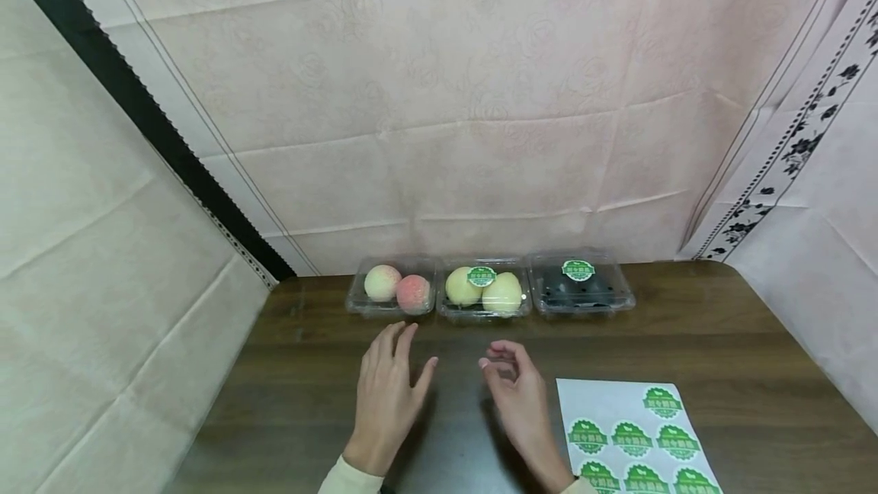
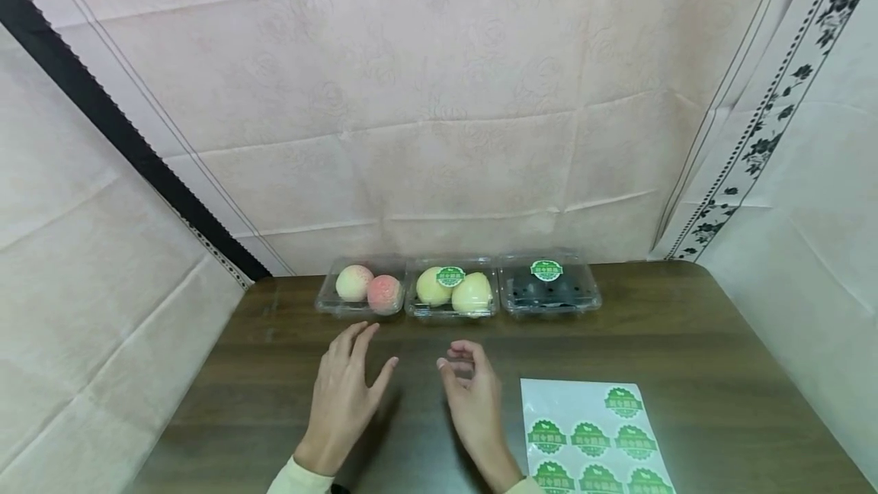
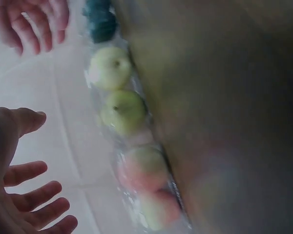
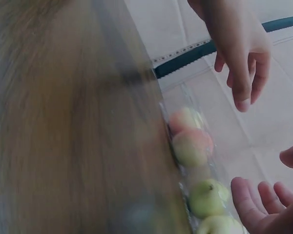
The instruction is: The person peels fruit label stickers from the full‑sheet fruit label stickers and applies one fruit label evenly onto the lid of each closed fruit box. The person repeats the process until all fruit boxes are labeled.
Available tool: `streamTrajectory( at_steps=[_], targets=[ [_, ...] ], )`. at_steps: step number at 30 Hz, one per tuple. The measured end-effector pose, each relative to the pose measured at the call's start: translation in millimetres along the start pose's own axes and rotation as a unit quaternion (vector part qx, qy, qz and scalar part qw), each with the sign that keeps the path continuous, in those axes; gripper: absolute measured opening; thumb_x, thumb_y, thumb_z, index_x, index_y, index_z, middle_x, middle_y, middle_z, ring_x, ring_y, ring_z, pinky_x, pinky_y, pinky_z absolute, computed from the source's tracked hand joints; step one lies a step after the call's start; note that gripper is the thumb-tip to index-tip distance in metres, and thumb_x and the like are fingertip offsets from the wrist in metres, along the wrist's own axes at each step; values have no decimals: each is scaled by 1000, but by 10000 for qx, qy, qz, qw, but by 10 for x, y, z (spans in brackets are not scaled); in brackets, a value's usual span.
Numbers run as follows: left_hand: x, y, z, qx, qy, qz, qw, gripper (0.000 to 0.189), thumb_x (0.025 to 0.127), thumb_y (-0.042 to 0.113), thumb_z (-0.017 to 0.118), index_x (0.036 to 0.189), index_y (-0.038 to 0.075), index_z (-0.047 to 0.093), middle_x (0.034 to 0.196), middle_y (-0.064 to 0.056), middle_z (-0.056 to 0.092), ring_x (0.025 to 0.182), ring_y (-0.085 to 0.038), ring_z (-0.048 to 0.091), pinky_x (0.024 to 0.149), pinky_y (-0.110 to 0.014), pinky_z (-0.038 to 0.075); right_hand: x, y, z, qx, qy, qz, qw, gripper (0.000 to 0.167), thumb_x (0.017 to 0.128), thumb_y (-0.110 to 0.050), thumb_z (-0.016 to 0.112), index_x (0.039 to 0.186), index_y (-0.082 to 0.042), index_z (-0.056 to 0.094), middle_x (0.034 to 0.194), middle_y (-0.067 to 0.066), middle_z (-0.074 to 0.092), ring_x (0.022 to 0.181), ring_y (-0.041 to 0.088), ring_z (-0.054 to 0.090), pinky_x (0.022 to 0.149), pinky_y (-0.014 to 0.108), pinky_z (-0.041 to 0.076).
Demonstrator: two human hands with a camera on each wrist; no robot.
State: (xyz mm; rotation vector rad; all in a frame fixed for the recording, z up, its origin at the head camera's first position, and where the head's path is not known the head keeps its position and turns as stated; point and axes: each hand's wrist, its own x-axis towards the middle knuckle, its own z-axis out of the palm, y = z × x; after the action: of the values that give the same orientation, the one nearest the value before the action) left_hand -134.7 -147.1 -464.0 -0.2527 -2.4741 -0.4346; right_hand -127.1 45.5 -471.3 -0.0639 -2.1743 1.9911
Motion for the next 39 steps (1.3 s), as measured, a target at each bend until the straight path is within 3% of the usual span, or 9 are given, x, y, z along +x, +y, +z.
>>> streamTrajectory(
  at_steps=[8, 18, 25, 34, 39],
  targets=[
    [17, -283, 99, 383, -17, 88, 9992, 57, 89, 35, 87, 133, 4, 67, 134, -20, 64, 123, -38, 62, 101, -54, 54, 144, 74, 258, 979, -346, 499, 9933, 31, 100, -4, 69, 126, 6, 57, 114, 20, 70, 90, 24, 73, 77, 33, 64],
    [157, -566, 186, -3, -319, -705, 9970, 48, 93, 32, 83, 129, 3, 69, 125, -21, 68, 111, -40, 67, 89, -56, 59, 384, 214, 608, 1623, -871, 1132, 9764, 32, 105, -10, 65, 126, 11, 54, 106, 16, 70, 89, 20, 71, 78, 35, 64],
    [292, -690, 228, 83, -423, -780, 9960, 43, 91, 27, 86, 125, 4, 72, 124, -21, 68, 111, -40, 66, 90, -57, 58, 533, 261, 803, 1968, -964, 1601, 9625, 29, 105, -13, 64, 124, 8, 58, 107, 14, 73, 89, 19, 72, 81, 39, 65],
    [460, -898, 309, 58, -671, -676, 9954, 54, 89, 17, 87, 136, 2, 65, 145, -24, 54, 136, -43, 51, 106, -59, 49, 718, 334, 986, 2258, -1078, 2035, 9466, 39, 110, -16, 57, 133, 15, 55, 124, 27, 66, 106, 31, 73, 88, 38, 63],
    [589, -1012, 340, -21, -808, -533, 9953, 64, 88, 11, 88, 143, 0, 58, 155, -28, 46, 145, -46, 42, 112, -64, 43, 784, 341, 1111, 2571, -991, 2147, 9370, 42, 110, -19, 57, 134, 16, 55, 129, 28, 66, 107, 29, 73, 90, 37, 63]
  ],
)
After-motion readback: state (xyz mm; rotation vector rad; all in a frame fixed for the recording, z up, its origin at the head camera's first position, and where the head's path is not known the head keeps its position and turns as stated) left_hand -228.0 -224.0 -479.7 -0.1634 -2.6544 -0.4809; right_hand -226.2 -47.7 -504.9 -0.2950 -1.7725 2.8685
